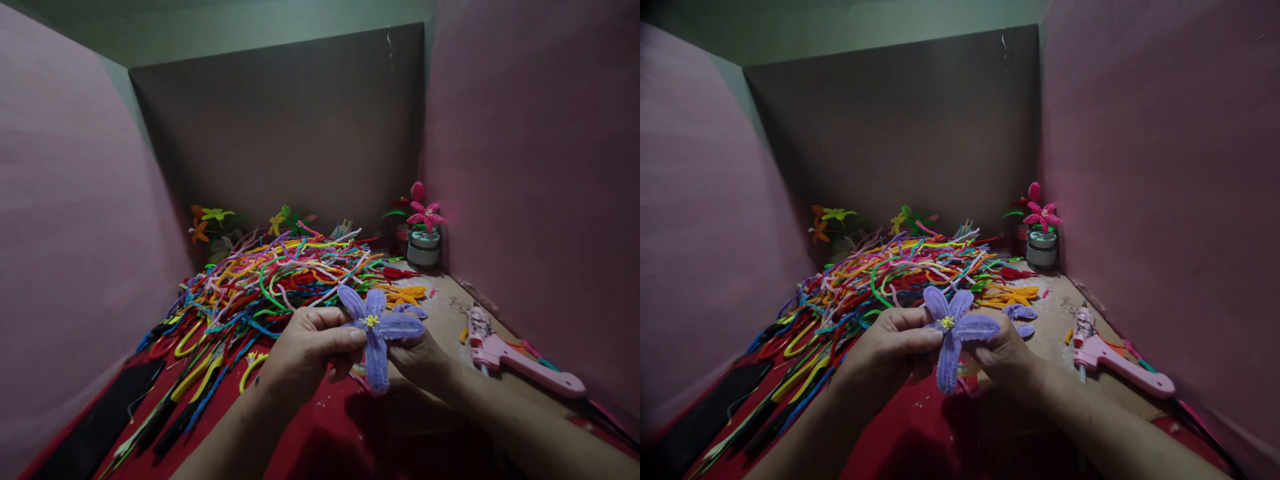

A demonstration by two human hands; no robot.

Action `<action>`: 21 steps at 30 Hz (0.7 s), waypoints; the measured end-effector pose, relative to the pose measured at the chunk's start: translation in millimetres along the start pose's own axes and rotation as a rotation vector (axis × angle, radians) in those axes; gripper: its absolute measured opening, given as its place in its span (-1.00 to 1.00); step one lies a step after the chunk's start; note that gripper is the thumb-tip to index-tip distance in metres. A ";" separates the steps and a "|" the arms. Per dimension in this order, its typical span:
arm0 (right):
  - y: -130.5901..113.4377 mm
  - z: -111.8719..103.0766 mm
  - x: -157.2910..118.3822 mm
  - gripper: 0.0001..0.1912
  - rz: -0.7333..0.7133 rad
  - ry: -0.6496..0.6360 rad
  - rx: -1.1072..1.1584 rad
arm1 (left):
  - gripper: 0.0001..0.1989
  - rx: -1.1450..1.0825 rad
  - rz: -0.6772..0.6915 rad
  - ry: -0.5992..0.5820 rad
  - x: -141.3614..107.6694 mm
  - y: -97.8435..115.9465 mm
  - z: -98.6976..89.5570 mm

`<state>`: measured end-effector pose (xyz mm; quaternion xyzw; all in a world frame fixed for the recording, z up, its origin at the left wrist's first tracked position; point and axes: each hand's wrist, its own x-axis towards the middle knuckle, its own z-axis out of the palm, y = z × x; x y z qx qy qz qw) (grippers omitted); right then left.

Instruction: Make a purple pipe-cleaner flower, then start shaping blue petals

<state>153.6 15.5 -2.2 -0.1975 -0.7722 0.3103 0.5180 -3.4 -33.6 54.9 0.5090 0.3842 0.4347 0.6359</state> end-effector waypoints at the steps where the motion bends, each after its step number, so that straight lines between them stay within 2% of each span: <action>1: 0.8 0.9 -1.2 -0.80 -0.012 0.017 -0.003 | -0.84 -0.048 -0.015 -0.004 1.1 -1.5 0.8; 6: 1.5 2.5 -3.3 -0.81 -0.021 0.016 0.019 | -0.93 -0.195 -0.041 -0.031 6.3 -7.1 3.1; 13: 7.0 0.3 -4.1 -0.84 -0.021 0.025 -0.011 | -0.85 -0.003 0.009 -0.034 2.6 1.9 0.7; 17: 2.4 1.5 -2.9 -0.82 -0.023 -0.012 0.001 | -0.70 0.117 0.080 0.033 5.6 6.1 -3.9; 21: -7.8 2.7 0.5 -0.80 -0.009 -0.033 -0.003 | -0.73 0.136 0.058 0.096 8.7 4.5 -3.8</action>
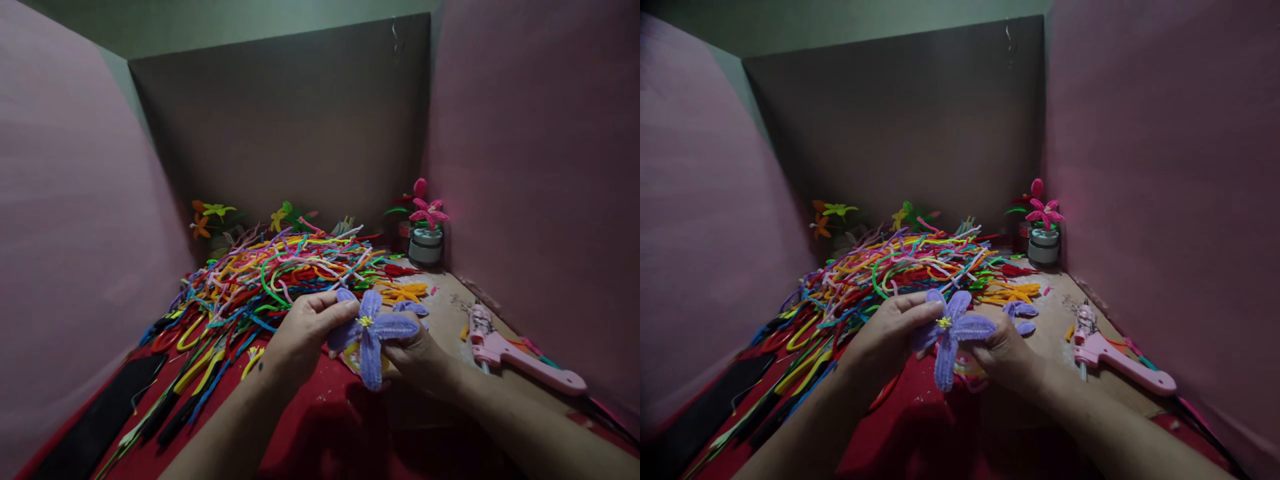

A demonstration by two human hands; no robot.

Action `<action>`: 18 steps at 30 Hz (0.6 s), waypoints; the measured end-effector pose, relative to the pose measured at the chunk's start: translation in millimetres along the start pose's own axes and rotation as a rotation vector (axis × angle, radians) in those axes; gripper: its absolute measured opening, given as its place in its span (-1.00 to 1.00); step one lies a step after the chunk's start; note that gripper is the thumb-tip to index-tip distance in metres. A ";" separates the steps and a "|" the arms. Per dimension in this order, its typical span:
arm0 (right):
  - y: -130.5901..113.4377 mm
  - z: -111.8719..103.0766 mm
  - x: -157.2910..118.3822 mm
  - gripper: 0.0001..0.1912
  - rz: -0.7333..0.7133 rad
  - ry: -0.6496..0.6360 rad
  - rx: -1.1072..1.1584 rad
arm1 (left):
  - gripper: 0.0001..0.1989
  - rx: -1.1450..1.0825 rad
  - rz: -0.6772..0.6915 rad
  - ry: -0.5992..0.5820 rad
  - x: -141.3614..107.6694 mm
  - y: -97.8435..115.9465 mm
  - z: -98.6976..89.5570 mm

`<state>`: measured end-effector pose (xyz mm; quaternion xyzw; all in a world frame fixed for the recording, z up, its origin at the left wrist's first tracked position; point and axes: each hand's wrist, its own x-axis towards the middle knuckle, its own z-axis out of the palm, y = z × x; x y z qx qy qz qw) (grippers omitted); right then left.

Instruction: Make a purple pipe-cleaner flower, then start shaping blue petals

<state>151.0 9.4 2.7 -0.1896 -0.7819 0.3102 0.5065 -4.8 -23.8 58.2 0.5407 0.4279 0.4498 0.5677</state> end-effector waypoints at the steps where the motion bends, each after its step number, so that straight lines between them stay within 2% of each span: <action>1: -2.0 -0.2 0.7 -0.80 0.007 0.004 -0.010 | -0.74 -0.006 -0.004 0.016 -0.1 -0.5 1.1; 7: -5.7 -2.8 2.4 -0.80 0.026 -0.020 -0.006 | -0.74 -0.120 -0.029 0.077 -2.5 -5.5 7.7; 12: -0.8 -2.6 0.0 -0.80 0.014 0.011 0.011 | -0.71 -0.171 -0.024 0.116 -1.5 -7.8 12.3; 18: 5.6 -1.1 -2.4 -0.83 0.112 0.023 0.064 | -0.68 -0.070 0.051 0.086 2.0 -2.0 9.3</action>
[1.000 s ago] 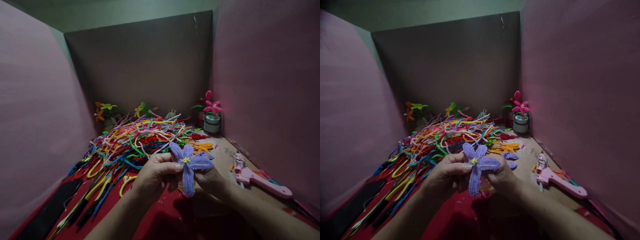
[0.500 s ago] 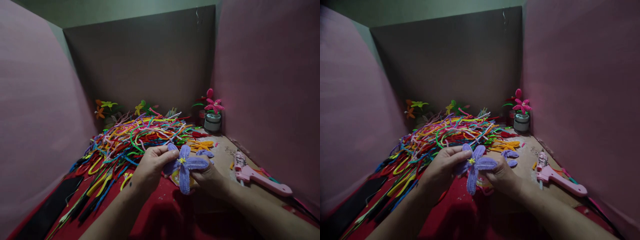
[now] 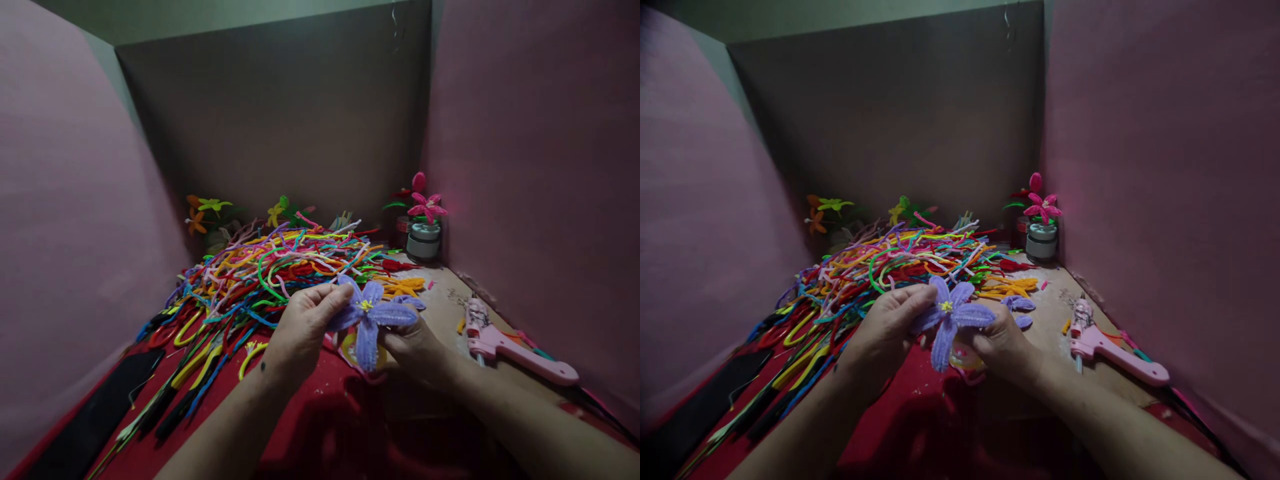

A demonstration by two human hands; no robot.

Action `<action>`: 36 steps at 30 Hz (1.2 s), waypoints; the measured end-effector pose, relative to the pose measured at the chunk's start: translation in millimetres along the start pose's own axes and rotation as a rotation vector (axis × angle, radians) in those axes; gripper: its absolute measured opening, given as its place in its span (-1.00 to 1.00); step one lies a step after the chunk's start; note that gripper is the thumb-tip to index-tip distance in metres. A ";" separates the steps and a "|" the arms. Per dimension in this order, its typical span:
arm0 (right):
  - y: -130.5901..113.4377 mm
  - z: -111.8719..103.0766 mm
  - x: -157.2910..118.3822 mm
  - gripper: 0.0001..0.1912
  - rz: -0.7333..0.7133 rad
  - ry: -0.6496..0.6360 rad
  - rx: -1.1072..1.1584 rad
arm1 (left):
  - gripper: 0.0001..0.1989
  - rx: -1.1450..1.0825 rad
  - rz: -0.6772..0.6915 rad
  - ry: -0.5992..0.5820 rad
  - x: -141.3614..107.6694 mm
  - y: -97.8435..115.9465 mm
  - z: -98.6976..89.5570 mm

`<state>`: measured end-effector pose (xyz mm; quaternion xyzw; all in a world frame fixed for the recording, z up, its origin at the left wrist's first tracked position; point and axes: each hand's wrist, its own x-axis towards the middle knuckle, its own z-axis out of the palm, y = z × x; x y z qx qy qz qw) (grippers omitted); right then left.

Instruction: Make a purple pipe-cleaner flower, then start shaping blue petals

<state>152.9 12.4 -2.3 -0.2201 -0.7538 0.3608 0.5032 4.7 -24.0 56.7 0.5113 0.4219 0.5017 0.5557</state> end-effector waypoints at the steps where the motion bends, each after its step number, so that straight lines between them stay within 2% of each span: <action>1: 0.9 0.1 0.8 -0.84 0.042 -0.001 0.046 | -0.68 0.015 0.005 0.013 2.1 -0.9 -2.9; 6: 6.8 -4.5 8.0 -0.87 0.312 0.072 0.256 | -0.75 0.194 0.005 0.134 17.9 -14.9 -24.9; 10: 11.1 -12.2 11.2 -0.79 0.449 0.105 0.271 | -0.70 0.295 -0.041 -0.024 23.4 -24.3 -32.0; 13: 13.6 -15.2 11.5 -0.72 0.467 0.128 0.307 | -0.68 0.273 -0.103 -0.108 20.9 -29.6 -23.8; 18: 16.8 -16.3 13.6 -0.70 0.517 0.159 0.412 | -0.71 0.196 -0.123 -0.120 18.7 -37.7 -11.2; 22: 17.7 -17.9 15.7 -0.73 0.563 0.191 0.543 | -0.75 0.133 -0.107 -0.147 22.0 -41.1 -17.9; 26: 18.9 -20.6 15.3 -0.77 0.539 0.128 0.634 | -0.79 0.054 -0.123 -0.166 23.8 -43.8 -25.0; 30: 17.8 -22.9 15.3 -0.77 0.511 0.057 0.606 | -0.75 -0.020 -0.143 -0.161 23.2 -44.9 -26.7; 36: 13.6 -25.0 16.9 -0.76 0.544 0.064 0.501 | -0.71 -0.009 -0.166 -0.244 17.9 -40.1 -23.1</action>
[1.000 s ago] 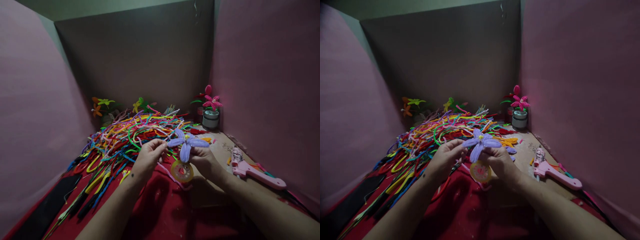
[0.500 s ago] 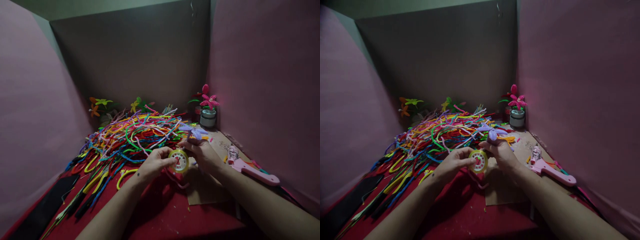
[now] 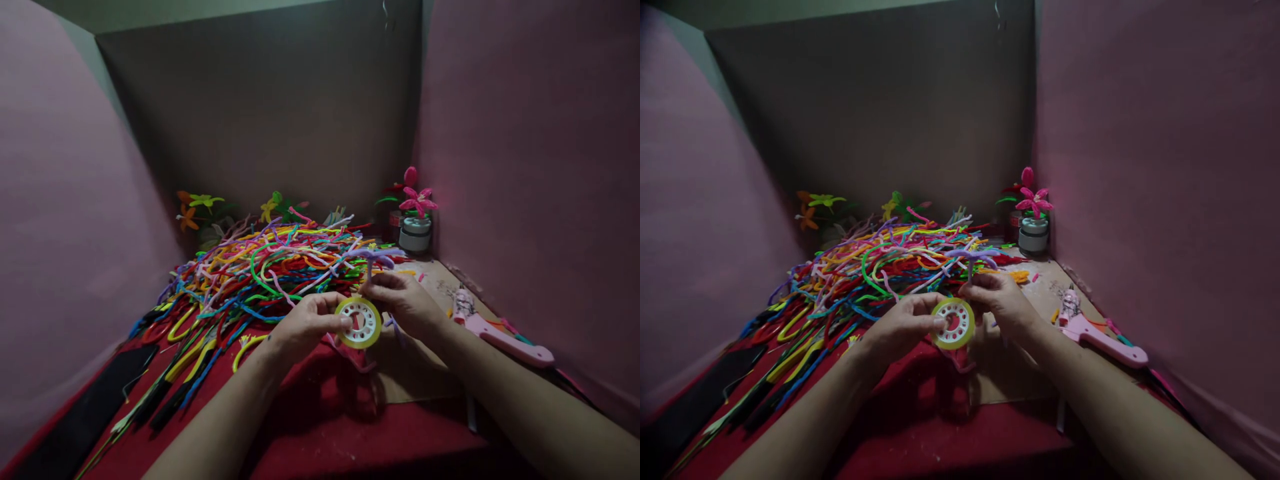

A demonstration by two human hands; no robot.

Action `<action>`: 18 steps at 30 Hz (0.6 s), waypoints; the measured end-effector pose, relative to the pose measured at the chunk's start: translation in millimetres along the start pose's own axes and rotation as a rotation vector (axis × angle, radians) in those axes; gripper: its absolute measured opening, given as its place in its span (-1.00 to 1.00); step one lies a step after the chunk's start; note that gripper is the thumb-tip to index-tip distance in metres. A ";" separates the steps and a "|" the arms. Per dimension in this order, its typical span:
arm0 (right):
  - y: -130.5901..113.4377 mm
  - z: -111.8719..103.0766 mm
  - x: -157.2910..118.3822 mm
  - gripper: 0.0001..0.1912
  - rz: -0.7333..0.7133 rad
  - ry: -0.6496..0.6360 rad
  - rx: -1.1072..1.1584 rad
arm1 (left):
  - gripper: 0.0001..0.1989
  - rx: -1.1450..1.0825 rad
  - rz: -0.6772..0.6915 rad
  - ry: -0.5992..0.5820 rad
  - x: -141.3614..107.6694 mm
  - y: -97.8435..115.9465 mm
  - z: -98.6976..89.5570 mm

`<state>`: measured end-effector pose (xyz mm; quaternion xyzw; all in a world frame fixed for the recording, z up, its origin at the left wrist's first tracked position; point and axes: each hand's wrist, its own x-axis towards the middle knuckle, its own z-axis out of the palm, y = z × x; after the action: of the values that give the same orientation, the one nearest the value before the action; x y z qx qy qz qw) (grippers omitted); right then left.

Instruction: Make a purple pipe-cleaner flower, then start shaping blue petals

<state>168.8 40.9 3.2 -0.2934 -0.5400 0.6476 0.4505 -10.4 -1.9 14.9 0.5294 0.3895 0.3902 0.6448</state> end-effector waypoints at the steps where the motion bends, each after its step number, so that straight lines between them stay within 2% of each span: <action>1: -1.3 -0.4 -0.1 -0.76 0.021 -0.004 0.008 | -0.71 0.009 -0.003 -0.017 -0.8 0.8 1.4; 5: -11.1 -7.4 -2.4 -0.77 0.116 -0.005 0.015 | -0.72 0.081 -0.021 -0.090 -2.1 0.2 6.4; 10: -20.9 -30.7 -11.7 -0.77 0.132 0.044 -0.151 | -0.69 0.082 -0.044 -0.196 1.2 -13.2 10.3; 14: -16.7 -47.7 -22.0 -0.75 0.243 0.103 -0.131 | -0.71 0.153 -0.135 -0.199 5.9 -23.2 10.0; 18: -10.9 -56.3 -26.7 -0.77 0.244 0.140 -0.159 | -0.75 0.178 -0.097 -0.190 9.8 -26.0 6.3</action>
<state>231.8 41.5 -2.9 -0.4358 -0.5173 0.6306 0.3805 1.6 1.2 -10.8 0.5994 0.3851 0.2707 0.6474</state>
